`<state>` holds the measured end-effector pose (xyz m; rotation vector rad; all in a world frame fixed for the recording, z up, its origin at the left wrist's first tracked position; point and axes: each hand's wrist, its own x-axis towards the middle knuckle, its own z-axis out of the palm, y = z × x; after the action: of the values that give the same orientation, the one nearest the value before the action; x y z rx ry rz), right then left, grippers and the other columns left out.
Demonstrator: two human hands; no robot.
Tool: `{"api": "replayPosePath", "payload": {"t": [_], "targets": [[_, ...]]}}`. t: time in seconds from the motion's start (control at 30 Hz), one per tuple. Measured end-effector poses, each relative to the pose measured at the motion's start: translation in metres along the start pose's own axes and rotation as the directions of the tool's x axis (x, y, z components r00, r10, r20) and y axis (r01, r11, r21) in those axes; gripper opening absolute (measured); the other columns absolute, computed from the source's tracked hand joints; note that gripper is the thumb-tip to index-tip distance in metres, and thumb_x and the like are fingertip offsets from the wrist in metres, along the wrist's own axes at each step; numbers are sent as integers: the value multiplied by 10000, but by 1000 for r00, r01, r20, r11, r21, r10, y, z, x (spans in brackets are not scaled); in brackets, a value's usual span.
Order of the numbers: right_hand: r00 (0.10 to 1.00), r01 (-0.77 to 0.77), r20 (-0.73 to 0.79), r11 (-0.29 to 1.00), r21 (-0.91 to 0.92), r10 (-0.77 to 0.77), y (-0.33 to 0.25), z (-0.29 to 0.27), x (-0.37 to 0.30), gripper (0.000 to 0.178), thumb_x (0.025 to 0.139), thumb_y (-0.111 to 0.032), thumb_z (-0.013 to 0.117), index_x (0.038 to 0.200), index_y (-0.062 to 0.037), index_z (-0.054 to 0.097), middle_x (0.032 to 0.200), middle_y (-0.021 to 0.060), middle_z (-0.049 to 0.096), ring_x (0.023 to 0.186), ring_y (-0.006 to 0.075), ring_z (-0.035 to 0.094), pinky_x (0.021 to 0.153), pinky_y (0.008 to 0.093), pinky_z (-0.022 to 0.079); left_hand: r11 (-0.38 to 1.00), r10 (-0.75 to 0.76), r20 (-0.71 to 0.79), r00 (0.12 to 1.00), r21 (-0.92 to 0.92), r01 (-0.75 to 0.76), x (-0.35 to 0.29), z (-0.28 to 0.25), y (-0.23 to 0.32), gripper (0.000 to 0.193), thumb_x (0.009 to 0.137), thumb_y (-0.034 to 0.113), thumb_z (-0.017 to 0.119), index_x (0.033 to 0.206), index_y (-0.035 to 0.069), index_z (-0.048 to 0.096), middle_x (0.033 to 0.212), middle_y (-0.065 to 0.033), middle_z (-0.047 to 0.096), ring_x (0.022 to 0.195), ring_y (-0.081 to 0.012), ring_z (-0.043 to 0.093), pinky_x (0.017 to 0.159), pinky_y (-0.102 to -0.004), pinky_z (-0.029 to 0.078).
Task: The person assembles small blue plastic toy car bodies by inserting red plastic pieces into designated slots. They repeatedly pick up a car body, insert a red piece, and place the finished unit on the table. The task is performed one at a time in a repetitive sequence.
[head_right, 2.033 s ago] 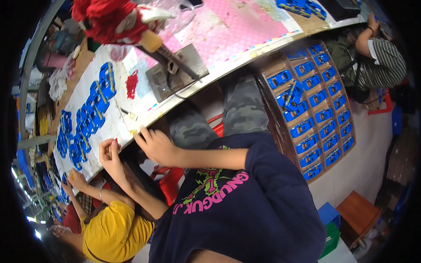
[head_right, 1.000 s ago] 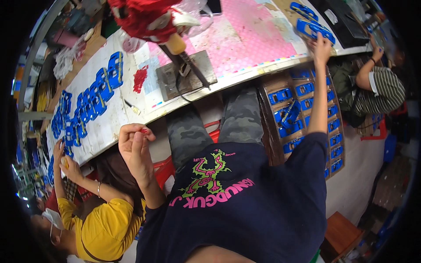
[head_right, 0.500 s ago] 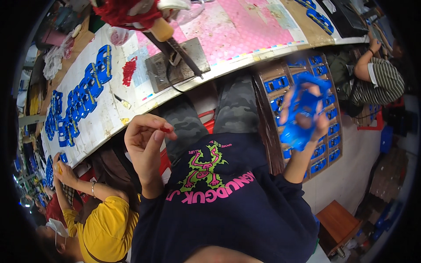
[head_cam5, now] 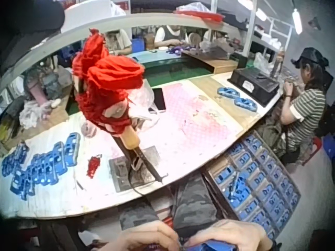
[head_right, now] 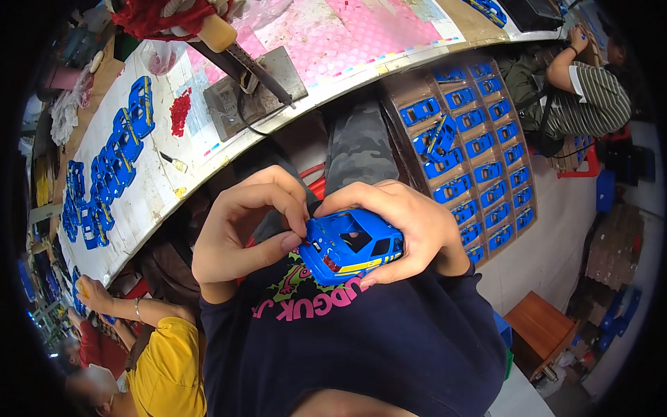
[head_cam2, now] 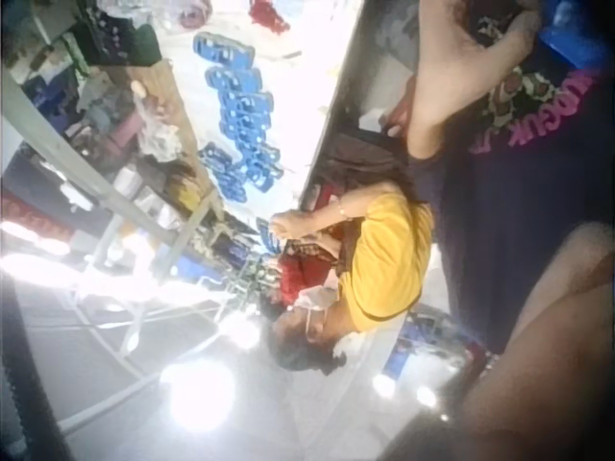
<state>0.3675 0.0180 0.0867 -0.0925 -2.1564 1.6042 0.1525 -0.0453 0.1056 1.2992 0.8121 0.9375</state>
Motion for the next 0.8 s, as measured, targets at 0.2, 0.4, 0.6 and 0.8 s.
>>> {"api": "replayPosePath", "payload": {"t": [0.2,0.4,0.6,0.8], "targets": [[1000,2,28,997,-76,0,-4,-2,3,666,589,-276,745,1086,53,447,963,162,568,808,273,611,691,297,482,991,-117,29,993,-69,119,1,-3,7,94,688,-4,615,776,4,583,823,-77,525,788,-147,507,725,-259,403],[999,-2,39,994,-108,6,-5,-3,3,651,584,-275,747,1070,49,458,948,162,575,789,277,612,665,298,485,986,-148,48,988,-73,151,2,-6,7,106,682,-44,617,776,-3,588,811,-83,550,786,-150,522,729,-265,416],[999,15,40,984,-178,-8,-7,-7,4,629,578,-280,743,1044,46,476,926,158,583,763,284,612,645,308,489,970,-202,63,977,-128,209,5,-7,8,98,685,-42,633,769,-8,594,807,-88,561,786,-149,533,734,-262,419],[998,12,70,986,-166,-1,-10,-9,5,607,588,-288,739,1033,39,486,905,156,587,745,290,611,622,314,490,963,-197,136,971,-160,217,10,-8,8,117,691,-35,640,786,0,580,816,-70,558,780,-123,531,711,-243,416]]}}
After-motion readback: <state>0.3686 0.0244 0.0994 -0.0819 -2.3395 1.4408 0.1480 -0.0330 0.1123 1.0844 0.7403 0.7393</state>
